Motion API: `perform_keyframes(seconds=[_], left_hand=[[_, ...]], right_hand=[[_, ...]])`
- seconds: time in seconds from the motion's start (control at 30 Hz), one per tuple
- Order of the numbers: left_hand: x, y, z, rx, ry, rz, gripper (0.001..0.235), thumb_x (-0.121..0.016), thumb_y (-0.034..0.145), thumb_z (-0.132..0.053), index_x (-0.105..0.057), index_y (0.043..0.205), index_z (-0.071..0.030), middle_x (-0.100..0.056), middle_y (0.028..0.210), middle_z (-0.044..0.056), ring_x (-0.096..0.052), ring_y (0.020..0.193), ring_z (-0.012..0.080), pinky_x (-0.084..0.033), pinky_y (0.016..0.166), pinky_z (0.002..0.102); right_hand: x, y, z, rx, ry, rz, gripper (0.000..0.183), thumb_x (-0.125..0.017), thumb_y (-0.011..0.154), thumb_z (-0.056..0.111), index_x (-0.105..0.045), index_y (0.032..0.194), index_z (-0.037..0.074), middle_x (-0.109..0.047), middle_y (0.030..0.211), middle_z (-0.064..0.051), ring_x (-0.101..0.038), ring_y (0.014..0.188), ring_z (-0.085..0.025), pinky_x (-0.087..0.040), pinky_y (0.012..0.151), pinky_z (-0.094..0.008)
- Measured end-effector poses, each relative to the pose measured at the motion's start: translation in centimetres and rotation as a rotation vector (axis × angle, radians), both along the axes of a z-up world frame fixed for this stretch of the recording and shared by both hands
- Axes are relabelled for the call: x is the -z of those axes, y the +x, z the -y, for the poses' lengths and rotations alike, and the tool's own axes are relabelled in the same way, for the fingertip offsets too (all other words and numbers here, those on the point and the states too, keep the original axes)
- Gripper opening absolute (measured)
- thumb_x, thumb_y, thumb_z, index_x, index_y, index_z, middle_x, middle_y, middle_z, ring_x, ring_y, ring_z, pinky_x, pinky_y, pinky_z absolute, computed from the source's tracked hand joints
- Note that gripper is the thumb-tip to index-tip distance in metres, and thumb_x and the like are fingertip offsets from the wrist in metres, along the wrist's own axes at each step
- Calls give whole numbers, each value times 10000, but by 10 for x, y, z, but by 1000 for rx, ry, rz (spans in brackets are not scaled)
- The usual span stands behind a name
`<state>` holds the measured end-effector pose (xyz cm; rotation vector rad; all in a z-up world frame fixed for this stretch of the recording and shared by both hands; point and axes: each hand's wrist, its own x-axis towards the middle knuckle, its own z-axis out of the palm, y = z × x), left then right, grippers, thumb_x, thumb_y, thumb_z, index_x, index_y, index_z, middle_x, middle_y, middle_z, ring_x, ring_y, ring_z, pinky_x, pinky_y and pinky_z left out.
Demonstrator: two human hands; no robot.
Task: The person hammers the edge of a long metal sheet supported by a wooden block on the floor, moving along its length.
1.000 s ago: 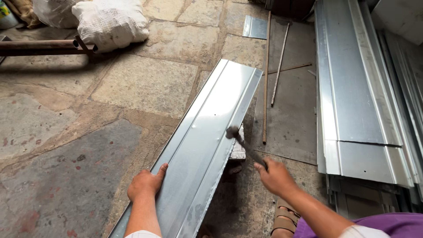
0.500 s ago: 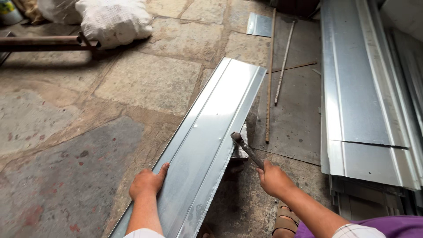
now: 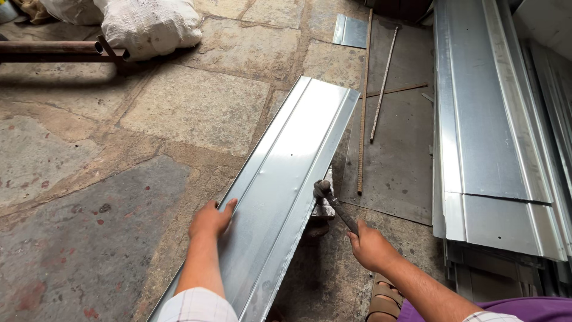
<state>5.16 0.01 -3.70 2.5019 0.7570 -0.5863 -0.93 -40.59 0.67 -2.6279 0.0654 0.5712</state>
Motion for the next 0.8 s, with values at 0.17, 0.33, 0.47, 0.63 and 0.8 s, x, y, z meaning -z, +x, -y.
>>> perform_keyframes(seconds=[0.17, 0.33, 0.47, 0.63, 0.8], left_hand=[[-10, 11, 21, -32, 42, 86, 892, -501, 850, -827, -632, 1378, -120, -668, 1360, 188, -633, 1279, 364, -542, 1017, 508], [-29, 4, 29, -80, 84, 57, 940, -484, 813, -902, -674, 1313, -129, -682, 1314, 181, -655, 1229, 369, -570, 949, 512], [-30, 5, 29, -92, 78, 22, 943, -477, 807, -912, -689, 1294, -133, -704, 1289, 176, -673, 1214, 358, -584, 926, 511], [-31, 2, 26, -71, 94, 46, 926, -483, 802, -910, -685, 1291, -150, -697, 1289, 162, -669, 1210, 351, -578, 923, 514], [-38, -1, 23, -74, 85, 42, 916, -488, 812, -901, -679, 1304, -152, -707, 1283, 160, -676, 1206, 345, -576, 928, 516]], right_hand=[[0, 7, 11, 37, 38, -36, 337, -523, 1012, 393, -580, 1081, 68, -687, 758, -141, -680, 720, -311, -529, 726, -495], [-50, 17, 7, 181, 119, -117, 482, -515, 1049, 489, -670, 926, 49, -567, 676, -75, -558, 628, -193, -479, 637, -411], [-130, 16, -3, -5, 527, 482, 303, -514, 1020, 351, -610, 895, 93, -586, 628, -25, -563, 531, -125, -475, 461, -296], [-148, 14, -7, -487, 1100, 1130, 239, -486, 1150, 364, -454, 1180, 129, -555, 856, -5, -456, 560, -55, -445, 498, -245], [-63, -4, -21, -371, 595, 880, 497, -393, 1119, 377, -432, 1383, -42, -610, 1247, -185, -421, 476, -58, -466, 444, -228]])
